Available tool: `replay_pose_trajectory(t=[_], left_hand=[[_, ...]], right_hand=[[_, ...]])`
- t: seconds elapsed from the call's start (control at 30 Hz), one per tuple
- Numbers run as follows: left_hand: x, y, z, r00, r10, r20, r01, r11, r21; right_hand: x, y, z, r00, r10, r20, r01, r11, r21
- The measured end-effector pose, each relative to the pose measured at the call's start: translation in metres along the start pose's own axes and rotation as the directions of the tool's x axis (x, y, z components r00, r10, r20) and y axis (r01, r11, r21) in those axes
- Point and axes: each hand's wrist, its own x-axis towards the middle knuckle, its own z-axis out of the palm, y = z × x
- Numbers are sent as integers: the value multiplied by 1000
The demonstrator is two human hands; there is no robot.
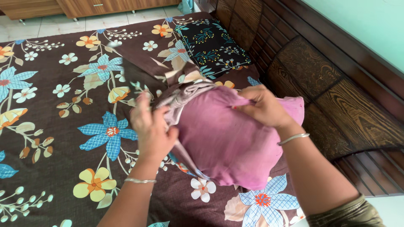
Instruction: The person inserts a white pillow into a brown floral pillowcase by hand and then pulls a pink pillowcase over it. They also pick up a brown bag containing various small items from the floor.
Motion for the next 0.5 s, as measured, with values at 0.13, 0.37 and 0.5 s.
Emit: replay_pose_trajectory(t=[0.13, 0.37, 0.5], left_hand=[[32, 13, 18, 985, 112, 134, -70, 956, -286], [-13, -46, 58, 863, -195, 467, 126, 976, 175], [-30, -68, 60, 603, -598, 528, 614, 771, 171]], right_hand=[[6, -15, 31, 998, -43, 53, 51, 985, -165], [7, -23, 27, 976, -122, 181, 178, 924, -340], [-13, 0, 7, 999, 34, 33, -15, 893, -449]])
